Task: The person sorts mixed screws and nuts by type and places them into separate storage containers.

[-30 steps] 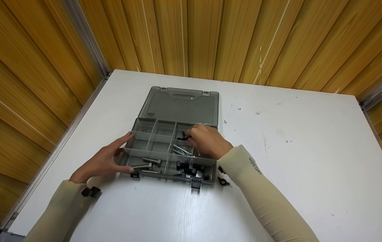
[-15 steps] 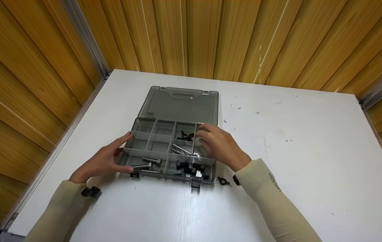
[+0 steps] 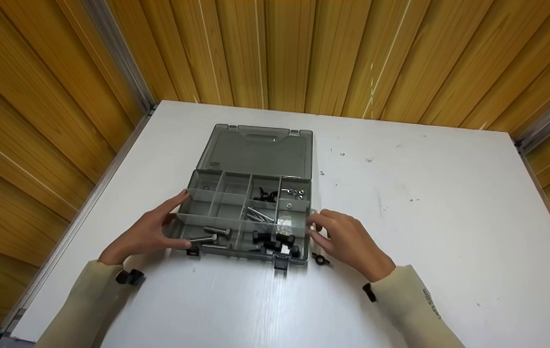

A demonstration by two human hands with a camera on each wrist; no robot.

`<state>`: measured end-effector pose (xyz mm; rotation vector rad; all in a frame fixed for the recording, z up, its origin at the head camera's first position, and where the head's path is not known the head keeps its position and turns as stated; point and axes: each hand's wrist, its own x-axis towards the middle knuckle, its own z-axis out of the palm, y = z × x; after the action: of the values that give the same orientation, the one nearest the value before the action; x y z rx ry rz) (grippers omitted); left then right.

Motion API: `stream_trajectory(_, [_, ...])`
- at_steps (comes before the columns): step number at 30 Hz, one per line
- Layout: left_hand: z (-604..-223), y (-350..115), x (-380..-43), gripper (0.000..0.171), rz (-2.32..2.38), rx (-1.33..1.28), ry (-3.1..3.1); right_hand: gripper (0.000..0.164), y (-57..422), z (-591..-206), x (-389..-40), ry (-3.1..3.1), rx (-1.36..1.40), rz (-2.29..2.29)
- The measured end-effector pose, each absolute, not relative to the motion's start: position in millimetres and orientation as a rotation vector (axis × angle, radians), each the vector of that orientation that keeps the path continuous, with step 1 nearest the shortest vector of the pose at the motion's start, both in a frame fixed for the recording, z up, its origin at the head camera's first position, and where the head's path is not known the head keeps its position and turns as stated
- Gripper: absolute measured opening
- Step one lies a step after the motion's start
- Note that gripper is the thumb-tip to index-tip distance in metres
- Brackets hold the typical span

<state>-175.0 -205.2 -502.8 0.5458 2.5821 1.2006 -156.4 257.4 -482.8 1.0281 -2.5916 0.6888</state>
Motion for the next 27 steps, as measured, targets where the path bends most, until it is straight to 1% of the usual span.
stream_trajectory(3, [-502.8, -205.5, -175.3, 0.124, 1.206, 0.553, 2.579, 0.021, 264.8, -487.0, -147.7, -2.629, 1.017, 0.71])
stream_trajectory(11, [-503.8, -206.4, -175.4, 0.124, 1.192, 0.53, 2.574, 0.021, 277.7, -496.5, -130.2, -2.727, 1.008, 0.793])
stream_trajectory(27, [-504.3, -205.9, -175.2, 0.122, 1.224, 0.565, 2.574, 0.018, 279.5, -501.9, -124.0, -2.887, 0.997, 0.768])
